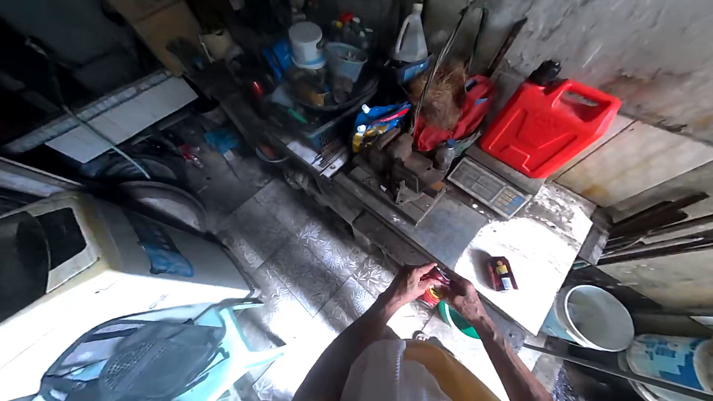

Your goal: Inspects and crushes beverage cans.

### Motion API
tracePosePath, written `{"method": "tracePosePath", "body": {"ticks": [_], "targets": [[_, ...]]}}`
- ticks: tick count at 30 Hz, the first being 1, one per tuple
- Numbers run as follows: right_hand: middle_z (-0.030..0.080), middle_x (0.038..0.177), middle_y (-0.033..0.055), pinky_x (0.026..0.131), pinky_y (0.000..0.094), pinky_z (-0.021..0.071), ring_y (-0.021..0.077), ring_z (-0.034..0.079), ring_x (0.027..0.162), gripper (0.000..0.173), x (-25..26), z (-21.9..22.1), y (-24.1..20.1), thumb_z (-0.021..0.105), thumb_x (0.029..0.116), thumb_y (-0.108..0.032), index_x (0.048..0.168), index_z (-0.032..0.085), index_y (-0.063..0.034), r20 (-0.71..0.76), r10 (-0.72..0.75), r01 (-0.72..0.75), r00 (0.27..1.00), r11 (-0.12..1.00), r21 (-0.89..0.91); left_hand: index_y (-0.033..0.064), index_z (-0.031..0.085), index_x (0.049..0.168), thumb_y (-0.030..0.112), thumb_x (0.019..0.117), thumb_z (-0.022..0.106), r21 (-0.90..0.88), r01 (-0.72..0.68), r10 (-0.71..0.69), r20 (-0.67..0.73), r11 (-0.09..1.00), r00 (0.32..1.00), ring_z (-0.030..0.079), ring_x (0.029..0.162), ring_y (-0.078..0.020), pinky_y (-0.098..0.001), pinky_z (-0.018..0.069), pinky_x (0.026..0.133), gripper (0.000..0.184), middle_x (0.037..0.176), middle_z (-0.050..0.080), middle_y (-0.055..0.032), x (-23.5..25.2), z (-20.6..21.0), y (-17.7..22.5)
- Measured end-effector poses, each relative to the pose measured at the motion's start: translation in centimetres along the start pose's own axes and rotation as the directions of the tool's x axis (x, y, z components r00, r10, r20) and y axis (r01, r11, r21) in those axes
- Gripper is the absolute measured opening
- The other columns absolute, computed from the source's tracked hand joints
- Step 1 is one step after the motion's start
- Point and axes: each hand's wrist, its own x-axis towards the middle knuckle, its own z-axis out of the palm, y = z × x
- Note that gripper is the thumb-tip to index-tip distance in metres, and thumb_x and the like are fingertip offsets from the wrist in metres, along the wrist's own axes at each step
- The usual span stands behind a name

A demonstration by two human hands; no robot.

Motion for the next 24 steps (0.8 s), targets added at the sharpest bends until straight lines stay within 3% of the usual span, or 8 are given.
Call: {"method": "tracePosePath", "body": {"ticks": [4,9,14,18,21,24], "targets": [[0.073,0.117,0.0118,0.091,0.0324,0.0608,0.0141,0.072,0.102,0.043,0.1,-0.6,0.5,0.071,0.0895,-0.007,0.131,0.064,0.0017,-0.019,0.017,-0.016,1.0,1.0,0.026,0.0039,0.063,0.139,0.026,0.0977,0.069,0.05,-0.026,0.028,-0.036,0.998,0.999,0.072,0.11,-0.0182,-0.0379,0.0524,0.105,0.047,0.118,0.075,-0.0123,0.1,0.7,-0.2],[0.074,0.108,0.0108,0.074,0.0318,0.0624,0.0137,0.072,0.083,0.038,0.0,-0.9,0.8,0.071,0.0892,-0.004,0.127,0.067,0.0013,-0.031,0.056,-0.053,0.998,0.995,0.079,0.0037,0.062,0.14,0.024,0.0981,0.068,0.031,0.023,-0.023,0.0,0.999,1.0,0.07,0.114,-0.0177,-0.0374,0.0504,0.107,0.046,0.122,0.074,-0.0126,0.2,0.8,0.4],[0.074,0.113,0.011,0.087,0.0353,0.062,0.0158,0.072,0.097,0.039,0.2,-2.3,0.3,0.069,0.0902,-0.005,0.128,0.066,0.0013,0.034,0.011,-0.016,0.999,0.989,0.148,0.0054,0.066,0.135,0.03,0.0928,0.075,-0.106,0.137,-0.132,0.055,0.985,0.99,0.069,0.115,-0.0146,-0.0363,0.0508,0.108,0.049,0.123,0.073,-0.0098,0.7,-0.3,1.6],[0.073,0.115,0.0127,0.093,0.037,0.0595,0.0176,0.071,0.103,0.038,0.9,-2.9,-0.3,0.067,0.0936,-0.004,0.131,0.063,0.0044,0.019,-0.09,0.081,0.996,0.961,0.265,-0.0023,0.068,0.121,0.027,0.1001,0.064,-0.248,0.296,-0.246,0.213,0.923,0.946,0.07,0.105,-0.0169,-0.0386,0.0551,0.099,0.036,0.112,0.073,-0.0139,0.7,-2.1,3.1],[0.072,0.115,0.0124,0.094,0.0394,0.0585,0.0193,0.07,0.103,0.033,0.2,-3.1,-1.4,0.062,0.0992,-0.011,0.13,0.064,0.0016,0.028,0.022,-0.031,0.999,0.928,0.371,-0.0011,0.07,0.118,0.028,0.105,0.057,-0.208,0.325,-0.298,0.152,0.923,0.943,0.07,0.104,-0.0195,-0.043,0.0542,0.1,0.034,0.109,0.073,-0.0145,0.6,-2.4,3.8],[0.073,0.108,0.0134,0.088,0.0412,0.0622,0.0223,0.072,0.096,0.026,-0.3,-3.8,-2.2,0.059,0.1014,-0.012,0.122,0.066,0.0022,0.093,0.115,-0.142,0.989,0.909,0.392,-0.0002,0.071,0.115,0.025,0.1057,0.056,-0.169,0.273,-0.266,0.062,0.947,0.962,0.071,0.098,-0.0205,-0.0444,0.0563,0.095,0.03,0.106,0.074,-0.014,0.5,-2.3,3.6]]}}
